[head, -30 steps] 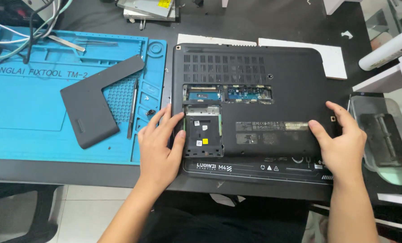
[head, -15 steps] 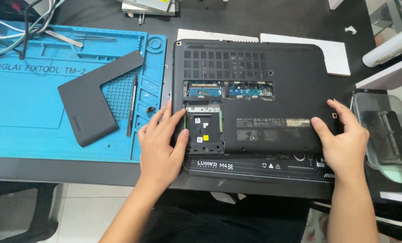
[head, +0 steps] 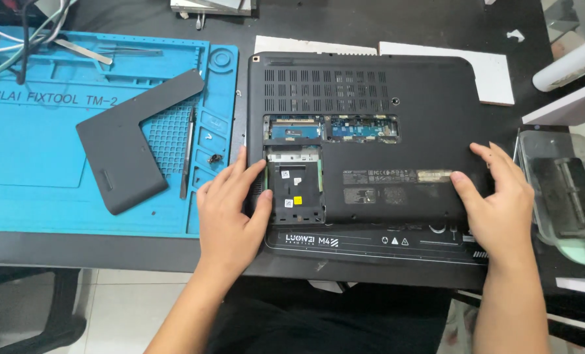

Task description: The person connects internal cables to the motherboard of a disassembled laptop. They then place the bottom casing onto the chassis, align it, and secure it using a screwdriver to fasten screws. Finally, they insert a metal drive caddy into the laptop's drive bay.

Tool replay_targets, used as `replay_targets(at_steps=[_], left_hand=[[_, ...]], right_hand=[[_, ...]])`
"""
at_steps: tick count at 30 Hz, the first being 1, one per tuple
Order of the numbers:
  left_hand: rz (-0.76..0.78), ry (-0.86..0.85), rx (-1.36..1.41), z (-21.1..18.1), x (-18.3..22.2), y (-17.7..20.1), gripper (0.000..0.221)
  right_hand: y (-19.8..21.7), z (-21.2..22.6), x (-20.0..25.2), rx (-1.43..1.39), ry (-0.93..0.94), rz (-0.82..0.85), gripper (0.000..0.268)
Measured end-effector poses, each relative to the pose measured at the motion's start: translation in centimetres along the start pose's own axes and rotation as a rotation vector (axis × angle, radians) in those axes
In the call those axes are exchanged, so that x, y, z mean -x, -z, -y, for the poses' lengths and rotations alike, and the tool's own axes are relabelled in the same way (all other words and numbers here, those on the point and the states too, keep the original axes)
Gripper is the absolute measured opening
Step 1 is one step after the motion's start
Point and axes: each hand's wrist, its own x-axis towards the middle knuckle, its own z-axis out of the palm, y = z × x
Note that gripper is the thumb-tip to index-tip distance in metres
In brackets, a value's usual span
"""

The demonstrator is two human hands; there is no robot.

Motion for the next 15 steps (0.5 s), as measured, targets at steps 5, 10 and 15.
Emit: replay_targets(at_steps=[5, 10, 15], left_hand=[[-0.017, -0.014, -0.004, -0.05, -0.06, 0.00, 0.043], [-0.034, -0.033, 0.030, 0.29, 0.31, -0.14, 0.040], [-0.088, -0.065, 0.058, 0.19, 0.50, -0.12, 0.036]], right_hand=[[0.04, 0.20, 0.48, 0.059, 0.044, 0.017, 0.046], [0.05, 0.14, 0.74, 0.034, 0.059, -0.002, 0.045], [0.11, 0.51, 0.62, 0.015, 0.061, -0.024, 0.045]])
